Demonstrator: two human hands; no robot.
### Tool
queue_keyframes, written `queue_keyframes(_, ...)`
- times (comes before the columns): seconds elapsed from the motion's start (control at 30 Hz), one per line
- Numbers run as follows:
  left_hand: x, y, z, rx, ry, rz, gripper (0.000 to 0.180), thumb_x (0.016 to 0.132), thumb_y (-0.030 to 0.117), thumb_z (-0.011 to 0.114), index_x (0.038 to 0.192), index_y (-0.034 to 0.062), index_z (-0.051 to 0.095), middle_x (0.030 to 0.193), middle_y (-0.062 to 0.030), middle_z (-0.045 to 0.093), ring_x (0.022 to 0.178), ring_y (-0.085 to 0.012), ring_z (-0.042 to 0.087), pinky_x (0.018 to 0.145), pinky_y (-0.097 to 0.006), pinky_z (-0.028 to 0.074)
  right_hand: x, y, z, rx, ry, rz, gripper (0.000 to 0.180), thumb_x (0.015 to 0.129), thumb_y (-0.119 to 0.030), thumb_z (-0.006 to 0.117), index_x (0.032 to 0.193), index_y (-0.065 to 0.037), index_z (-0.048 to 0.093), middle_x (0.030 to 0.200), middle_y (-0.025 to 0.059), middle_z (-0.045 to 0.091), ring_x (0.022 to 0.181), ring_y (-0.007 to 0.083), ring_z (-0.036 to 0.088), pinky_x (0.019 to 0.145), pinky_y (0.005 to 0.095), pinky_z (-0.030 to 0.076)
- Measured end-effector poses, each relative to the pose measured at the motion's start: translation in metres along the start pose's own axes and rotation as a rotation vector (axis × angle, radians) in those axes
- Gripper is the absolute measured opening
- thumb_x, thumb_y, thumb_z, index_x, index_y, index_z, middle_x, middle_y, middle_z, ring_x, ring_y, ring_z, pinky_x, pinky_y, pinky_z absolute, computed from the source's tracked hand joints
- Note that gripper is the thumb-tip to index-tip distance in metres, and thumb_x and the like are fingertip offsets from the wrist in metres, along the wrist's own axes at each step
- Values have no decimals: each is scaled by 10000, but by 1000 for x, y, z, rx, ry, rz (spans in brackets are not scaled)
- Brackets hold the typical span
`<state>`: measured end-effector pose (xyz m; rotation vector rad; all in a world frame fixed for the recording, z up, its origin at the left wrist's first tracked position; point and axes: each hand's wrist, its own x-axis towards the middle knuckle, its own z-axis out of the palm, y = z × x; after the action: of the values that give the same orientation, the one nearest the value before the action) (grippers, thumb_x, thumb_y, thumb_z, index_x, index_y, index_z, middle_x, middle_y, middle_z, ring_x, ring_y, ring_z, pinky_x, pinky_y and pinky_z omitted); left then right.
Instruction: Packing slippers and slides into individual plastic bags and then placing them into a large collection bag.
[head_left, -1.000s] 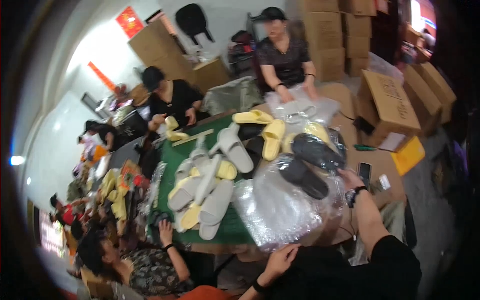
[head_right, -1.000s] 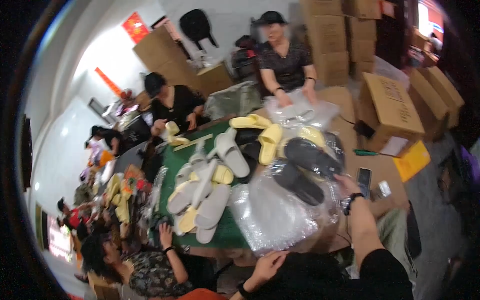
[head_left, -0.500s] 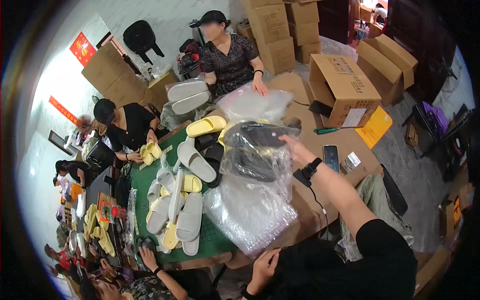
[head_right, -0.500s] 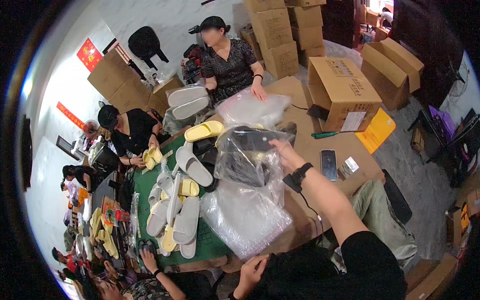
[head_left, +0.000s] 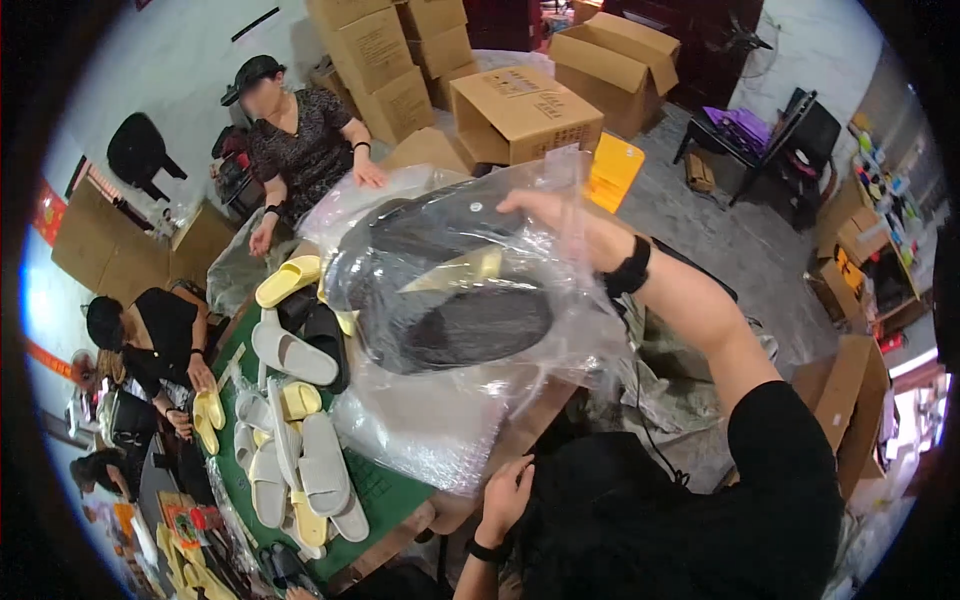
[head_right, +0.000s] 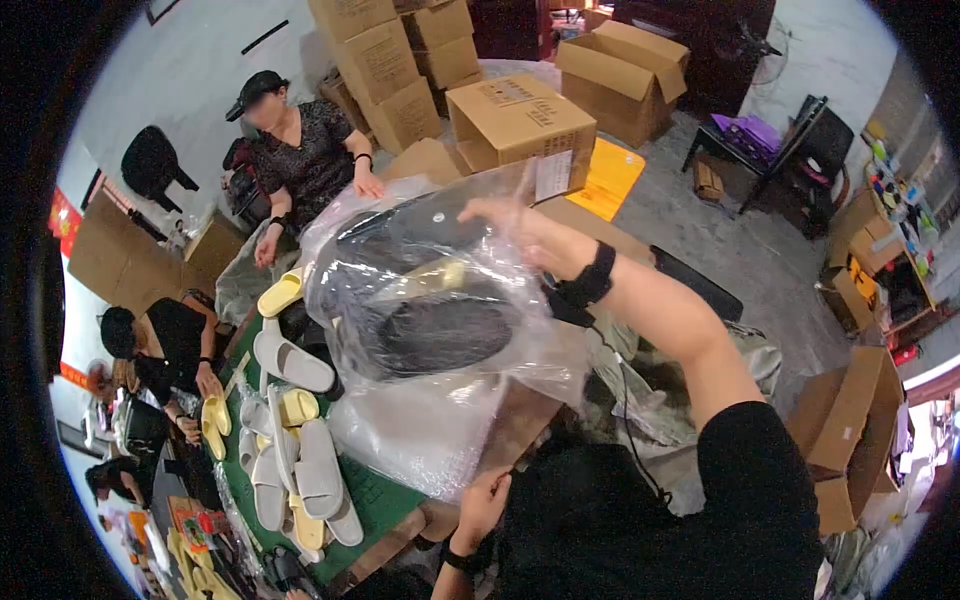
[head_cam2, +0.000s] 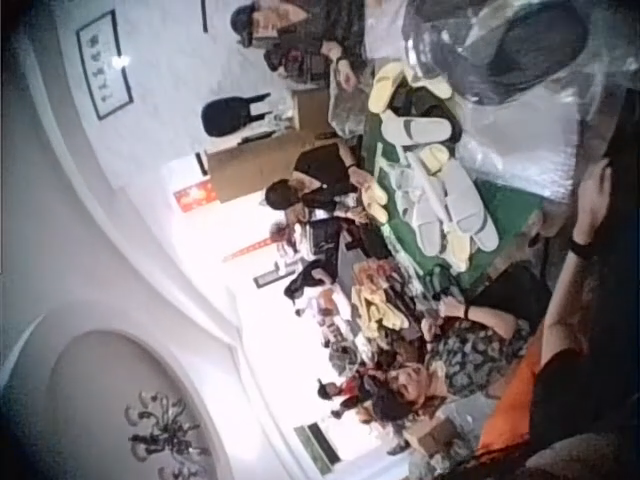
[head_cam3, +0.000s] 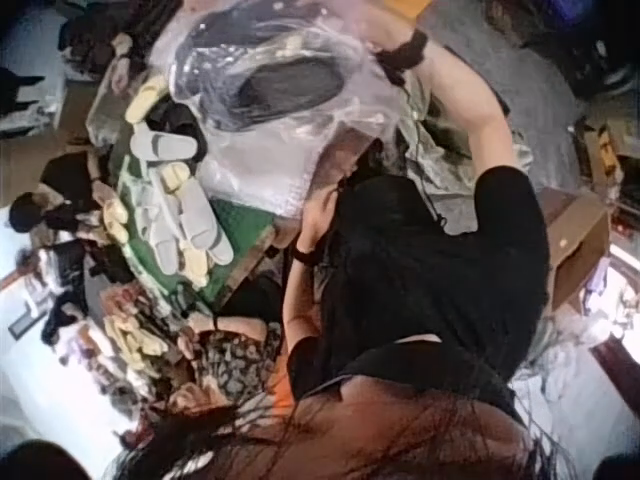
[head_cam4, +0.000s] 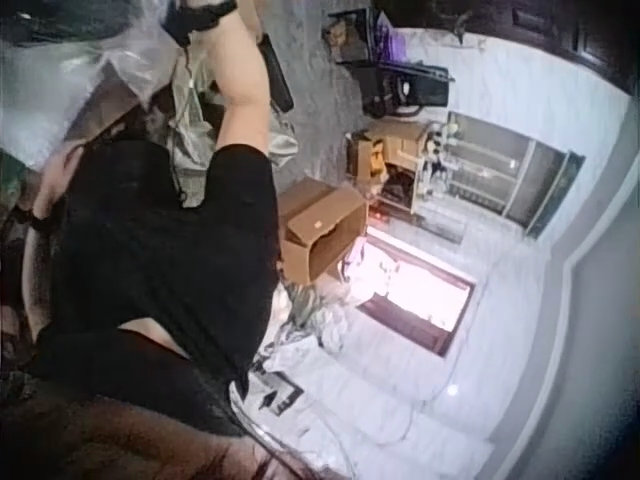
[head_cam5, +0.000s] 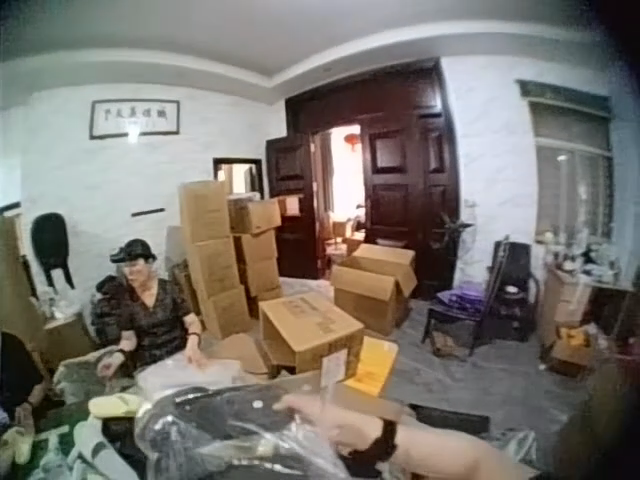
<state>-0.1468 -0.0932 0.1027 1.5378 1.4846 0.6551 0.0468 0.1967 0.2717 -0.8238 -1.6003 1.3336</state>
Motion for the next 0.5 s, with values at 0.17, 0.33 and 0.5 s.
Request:
queue_keyframes(0.17,8,-11,38,-9,-170,139,246,853,174,521,1032,21,590,1000,-171,599,929,-333,565,795,-369,455,-68,-27,-41,-250,-49,-83,222,869,-182,466,1012,-55,577,1038,47,536,991,155,471,852,259,373)
queue_keyframes(0.33,40,2,104,62,-310,396,334,851,198,506,1129,15,534,1108,-187,553,1006,-338,529,852,-390,433,-142,-8,-119,-13,135,278,357,805,-153,562,1131,-17,510,1140,87,503,1092,191,453,898,281,372)
queue_keyframes(0.5,67,1,189,148,-447,491,407,848,257,496,1172,11,488,1173,-167,522,1113,-291,469,930,-366,386,-192,13,-151,-223,91,323,456,724,-126,639,1146,-6,514,1166,102,508,1024,163,496,850,274,408)
